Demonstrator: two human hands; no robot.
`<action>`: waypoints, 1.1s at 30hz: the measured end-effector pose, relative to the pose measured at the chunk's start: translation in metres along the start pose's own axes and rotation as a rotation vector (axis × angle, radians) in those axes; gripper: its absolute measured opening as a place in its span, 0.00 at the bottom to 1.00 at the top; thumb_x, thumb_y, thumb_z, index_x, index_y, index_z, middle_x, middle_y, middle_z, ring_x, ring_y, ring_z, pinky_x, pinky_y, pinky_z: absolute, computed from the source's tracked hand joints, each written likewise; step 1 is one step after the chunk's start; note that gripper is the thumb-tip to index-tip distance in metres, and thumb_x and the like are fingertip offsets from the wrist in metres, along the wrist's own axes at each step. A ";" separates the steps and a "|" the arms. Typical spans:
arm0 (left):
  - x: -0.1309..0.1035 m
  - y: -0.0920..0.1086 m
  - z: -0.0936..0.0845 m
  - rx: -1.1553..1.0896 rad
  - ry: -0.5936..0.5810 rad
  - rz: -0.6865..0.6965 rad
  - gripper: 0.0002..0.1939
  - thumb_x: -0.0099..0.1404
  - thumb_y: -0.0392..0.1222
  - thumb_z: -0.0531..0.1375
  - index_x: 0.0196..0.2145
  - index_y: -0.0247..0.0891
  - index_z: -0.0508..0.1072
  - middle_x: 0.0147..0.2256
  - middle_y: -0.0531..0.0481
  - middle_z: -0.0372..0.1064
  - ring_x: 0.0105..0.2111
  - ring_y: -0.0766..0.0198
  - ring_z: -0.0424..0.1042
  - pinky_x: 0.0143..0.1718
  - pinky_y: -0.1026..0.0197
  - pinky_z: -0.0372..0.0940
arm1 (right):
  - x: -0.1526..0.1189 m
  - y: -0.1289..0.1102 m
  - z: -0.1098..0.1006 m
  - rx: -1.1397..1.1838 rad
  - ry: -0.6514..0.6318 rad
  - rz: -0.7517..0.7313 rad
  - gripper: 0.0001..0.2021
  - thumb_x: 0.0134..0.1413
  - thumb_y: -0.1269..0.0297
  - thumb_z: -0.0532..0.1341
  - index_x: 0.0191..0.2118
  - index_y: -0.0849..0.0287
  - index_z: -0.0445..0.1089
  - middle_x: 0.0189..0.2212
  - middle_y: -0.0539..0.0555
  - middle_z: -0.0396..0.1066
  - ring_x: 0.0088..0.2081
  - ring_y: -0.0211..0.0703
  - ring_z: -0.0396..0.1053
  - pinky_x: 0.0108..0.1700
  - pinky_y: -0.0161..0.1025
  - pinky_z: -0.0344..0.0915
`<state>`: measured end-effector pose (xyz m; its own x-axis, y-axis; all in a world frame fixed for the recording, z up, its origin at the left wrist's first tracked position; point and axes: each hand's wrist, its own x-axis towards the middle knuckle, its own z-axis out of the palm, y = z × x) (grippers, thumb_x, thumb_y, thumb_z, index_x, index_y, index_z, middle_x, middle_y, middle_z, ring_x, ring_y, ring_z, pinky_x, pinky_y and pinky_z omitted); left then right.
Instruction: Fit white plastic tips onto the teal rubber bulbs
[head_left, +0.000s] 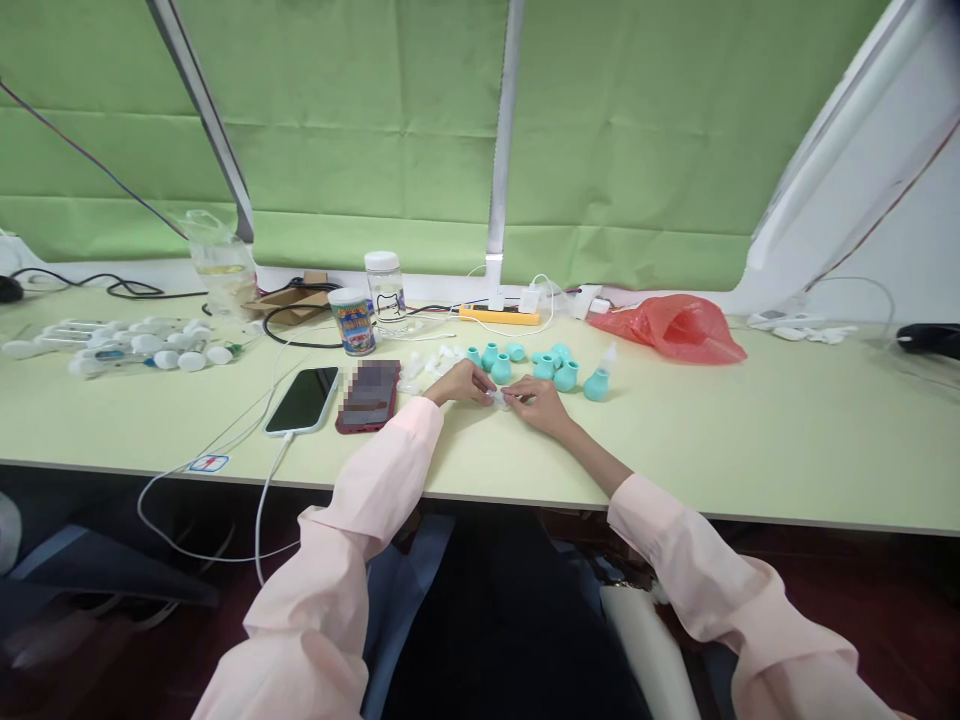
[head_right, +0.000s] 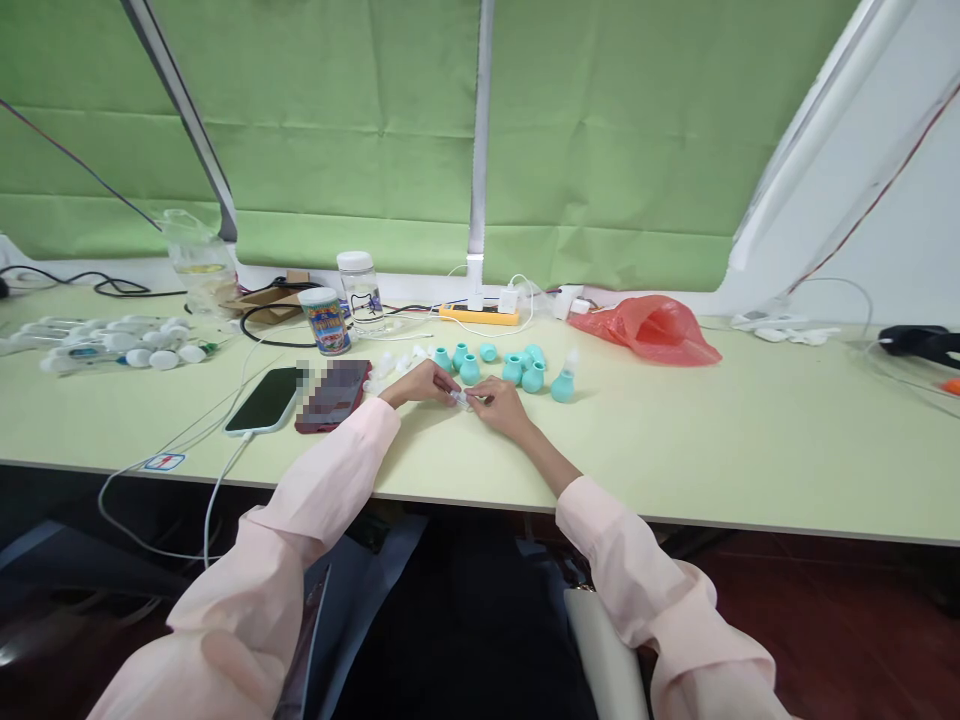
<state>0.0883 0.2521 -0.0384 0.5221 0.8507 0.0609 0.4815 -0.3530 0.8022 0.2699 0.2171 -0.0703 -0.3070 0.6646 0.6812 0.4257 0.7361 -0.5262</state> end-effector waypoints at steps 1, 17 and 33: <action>0.000 0.000 0.000 0.002 -0.001 -0.002 0.18 0.37 0.36 0.64 0.31 0.29 0.74 0.24 0.47 0.71 0.25 0.65 0.69 0.26 0.67 0.63 | 0.000 0.000 0.000 -0.015 0.003 -0.012 0.09 0.43 0.69 0.57 0.31 0.60 0.73 0.28 0.54 0.73 0.29 0.39 0.66 0.24 0.34 0.66; -0.001 0.003 0.000 -0.034 -0.003 -0.019 0.18 0.37 0.35 0.64 0.31 0.29 0.73 0.23 0.48 0.71 0.24 0.66 0.69 0.26 0.67 0.64 | -0.003 -0.004 0.001 -0.059 -0.032 0.001 0.08 0.40 0.65 0.60 0.31 0.57 0.73 0.29 0.54 0.72 0.31 0.42 0.67 0.26 0.37 0.65; -0.005 0.009 0.000 -0.033 -0.014 -0.024 0.17 0.37 0.34 0.63 0.29 0.28 0.73 0.23 0.47 0.71 0.24 0.65 0.70 0.26 0.67 0.64 | -0.004 0.000 0.004 0.023 -0.045 0.100 0.10 0.37 0.64 0.61 0.31 0.61 0.72 0.27 0.53 0.71 0.25 0.37 0.66 0.27 0.34 0.67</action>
<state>0.0900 0.2445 -0.0318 0.5210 0.8529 0.0331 0.4707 -0.3194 0.8225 0.2679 0.2151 -0.0745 -0.3017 0.7397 0.6016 0.4365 0.6681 -0.6026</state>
